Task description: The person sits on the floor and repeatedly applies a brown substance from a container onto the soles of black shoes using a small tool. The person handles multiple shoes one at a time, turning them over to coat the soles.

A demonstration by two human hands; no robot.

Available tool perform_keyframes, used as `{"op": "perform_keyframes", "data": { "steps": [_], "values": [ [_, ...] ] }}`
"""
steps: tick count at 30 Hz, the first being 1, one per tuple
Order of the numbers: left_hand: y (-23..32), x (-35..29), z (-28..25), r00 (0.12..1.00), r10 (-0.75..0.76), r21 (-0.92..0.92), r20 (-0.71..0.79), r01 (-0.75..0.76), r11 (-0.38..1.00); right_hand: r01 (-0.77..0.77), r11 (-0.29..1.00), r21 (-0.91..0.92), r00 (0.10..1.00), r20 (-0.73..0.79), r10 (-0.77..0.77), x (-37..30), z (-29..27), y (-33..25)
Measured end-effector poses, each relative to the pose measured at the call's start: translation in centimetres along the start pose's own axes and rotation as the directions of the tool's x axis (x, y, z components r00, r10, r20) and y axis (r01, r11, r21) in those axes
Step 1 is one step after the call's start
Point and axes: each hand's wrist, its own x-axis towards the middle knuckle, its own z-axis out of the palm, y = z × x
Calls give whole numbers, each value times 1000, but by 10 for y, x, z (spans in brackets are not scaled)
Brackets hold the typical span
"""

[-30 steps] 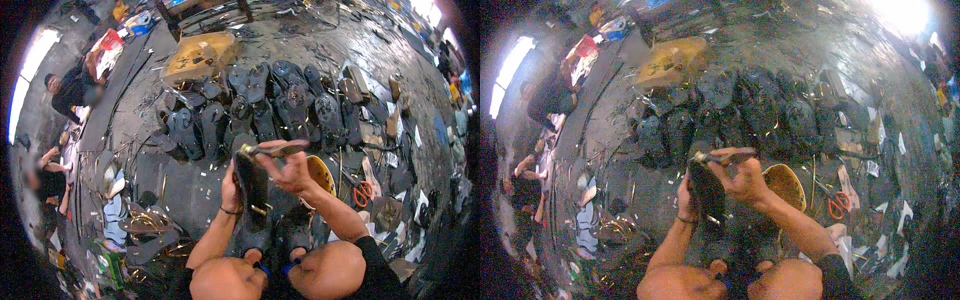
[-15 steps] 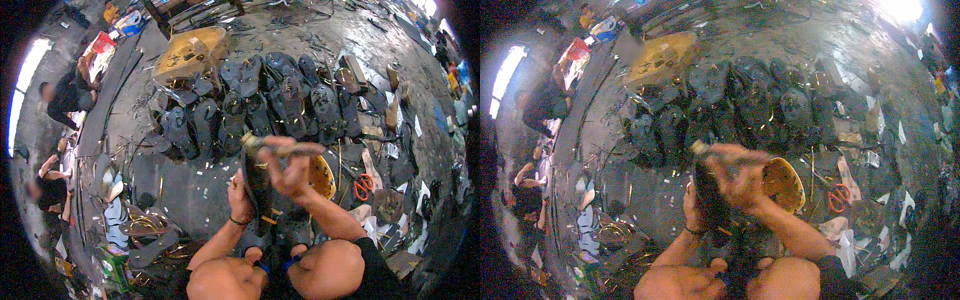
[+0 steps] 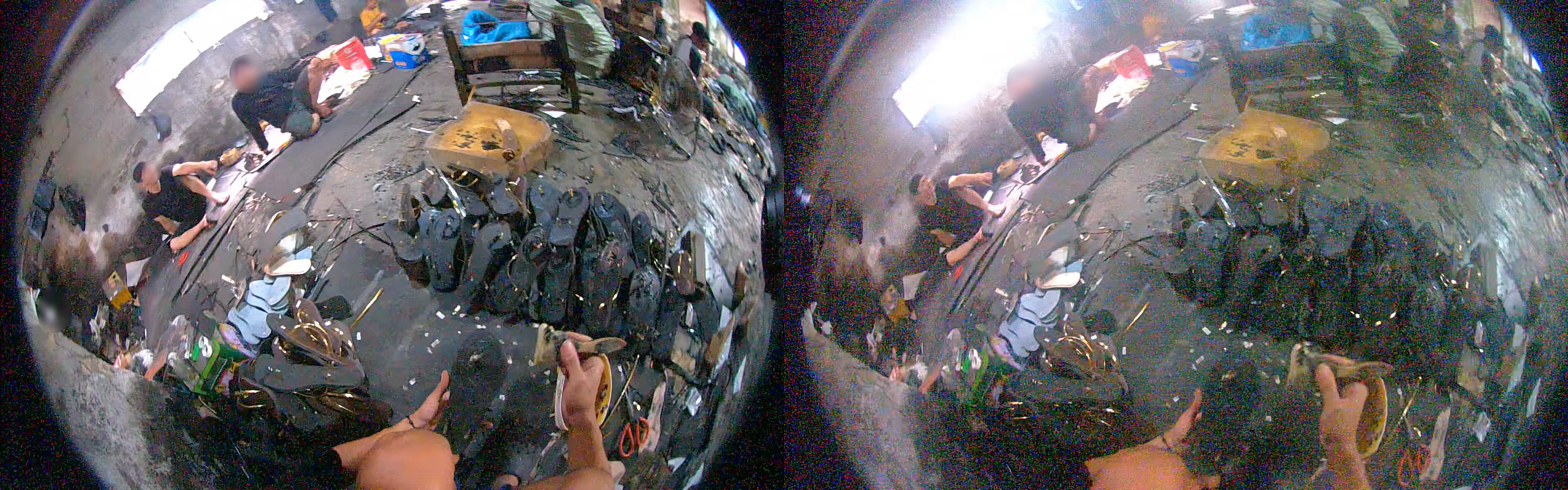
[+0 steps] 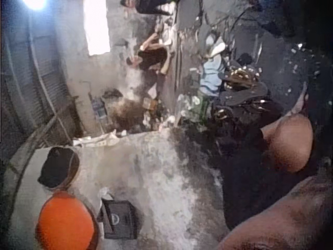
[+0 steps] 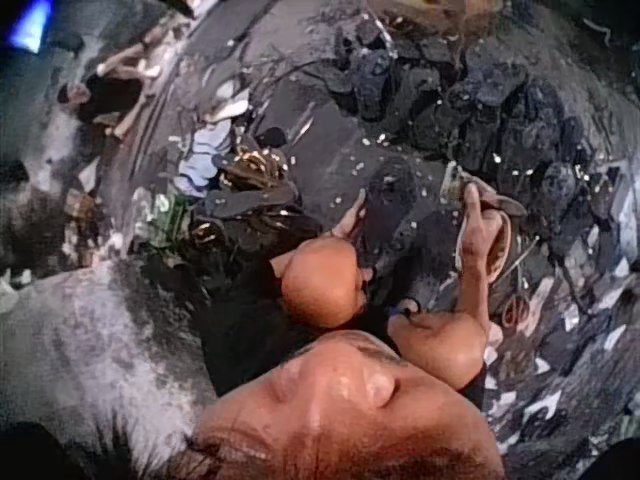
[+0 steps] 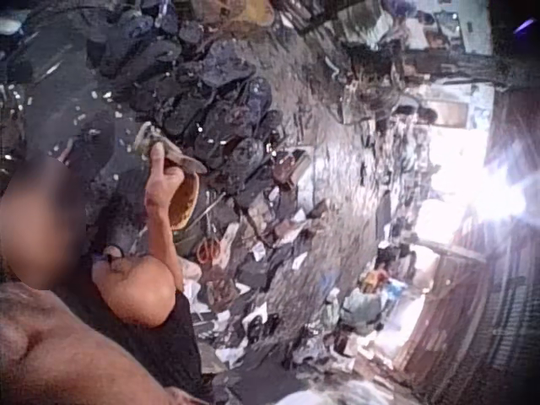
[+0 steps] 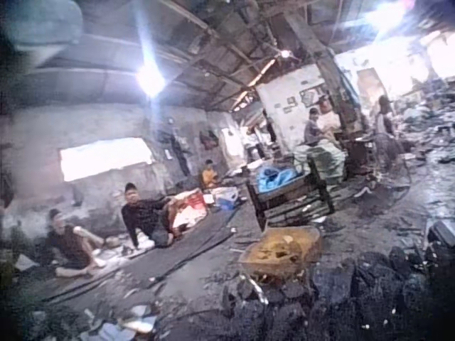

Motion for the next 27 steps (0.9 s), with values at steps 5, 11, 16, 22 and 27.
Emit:
{"op": "perform_keyframes", "data": {
  "steps": [5,11,16,22,27],
  "values": [
    [19,41,7,991,5,13,131,-7,1000,132,985,-111,989,77,-124,-6,18,-16],
    [52,100,81,946,322,152,22,-322,935,410,823,-394,912,167,-374,-6,40,-2],
    [62,92,127,883,469,-32,24,-468,883,298,789,-538,950,84,-301,22,23,5],
    [38,113,88,942,303,263,-143,-259,929,443,794,-416,897,207,-391,-1,41,-9],
    [44,103,88,922,370,358,-113,-310,881,172,963,-208,984,75,-159,7,46,-32]
  ]
}}
